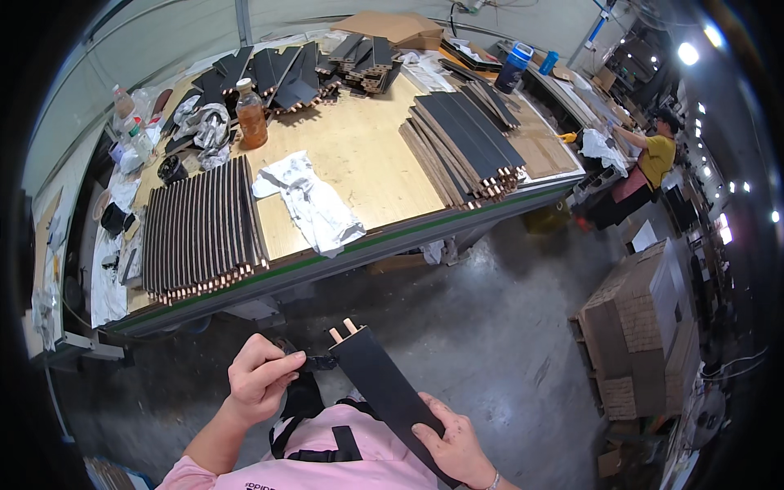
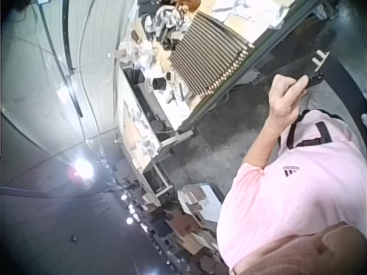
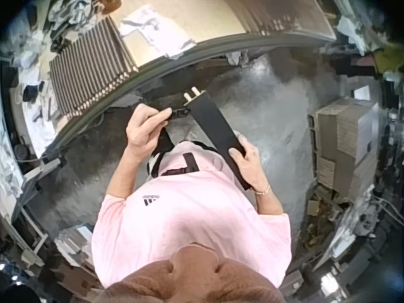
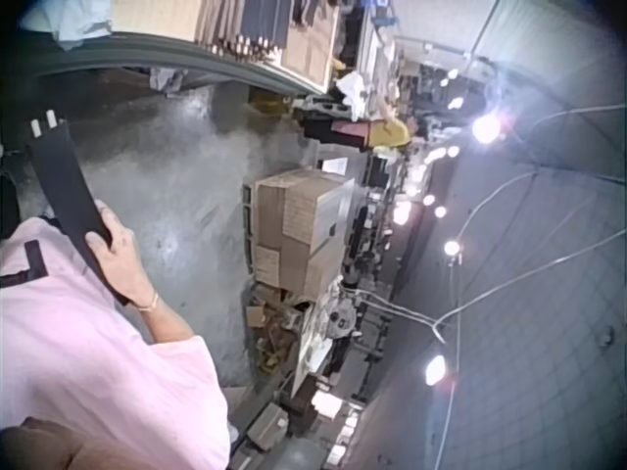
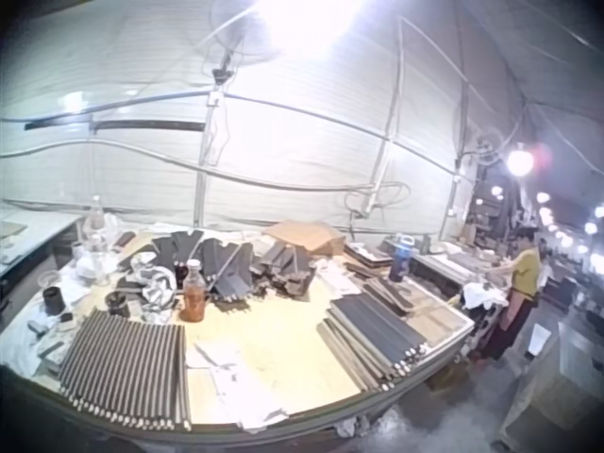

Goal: The person touches up wooden panels by applying black stain to their edges with an applicator, pouring liquid from a bottle onto a cloth to wipe them down, and rubbing the panels with a sponge block.

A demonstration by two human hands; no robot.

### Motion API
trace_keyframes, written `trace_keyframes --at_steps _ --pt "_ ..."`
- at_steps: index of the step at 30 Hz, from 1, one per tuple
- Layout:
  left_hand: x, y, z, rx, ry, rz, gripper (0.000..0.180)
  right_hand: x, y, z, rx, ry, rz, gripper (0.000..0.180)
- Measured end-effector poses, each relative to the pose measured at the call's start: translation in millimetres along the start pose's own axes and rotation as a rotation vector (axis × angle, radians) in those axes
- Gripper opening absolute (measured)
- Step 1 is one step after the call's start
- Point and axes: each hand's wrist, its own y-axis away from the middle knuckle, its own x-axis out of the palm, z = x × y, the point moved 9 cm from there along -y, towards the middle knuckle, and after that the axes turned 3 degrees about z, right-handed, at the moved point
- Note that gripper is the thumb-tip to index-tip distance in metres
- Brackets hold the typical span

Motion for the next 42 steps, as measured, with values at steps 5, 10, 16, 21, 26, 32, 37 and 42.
trace_keyframes --at_steps 5,10,16,21,26,32,37,42 --pt "-13 8 15 -0.093 0.009 -0.077 0.045 6 -1 -2 0.013 -0.056 0.035 0.055" --pt "-16 15 23 -0.143 0.056 -0.082 0.043 10 0 3 -0.013 -0.055 0.025 0.055" --pt "-21 13 16 -0.105 0.04 -0.074 0.038 15 -8 -3 0.001 -0.136 0.033 0.048" --pt "-16 32 55 -0.424 0.325 -0.142 0.021 1 -65 8 0.017 -0.477 -0.099 0.03" --pt "13 42 50 -0.487 0.675 -0.153 0.022 1 -141 52 -0.132 -0.789 -0.075 0.027" --pt "20 38 12 -0.288 0.489 -0.027 0.029 13 -169 59 -0.125 -0.99 -0.016 0.02" --pt "22 37 0 -0.177 0.394 -0.002 0.041 26 -170 61 -0.121 -1.052 0.052 0.019" --pt "23 34 -5 -0.136 0.404 0.019 0.04 34 -167 70 -0.137 -1.079 0.114 0.018"
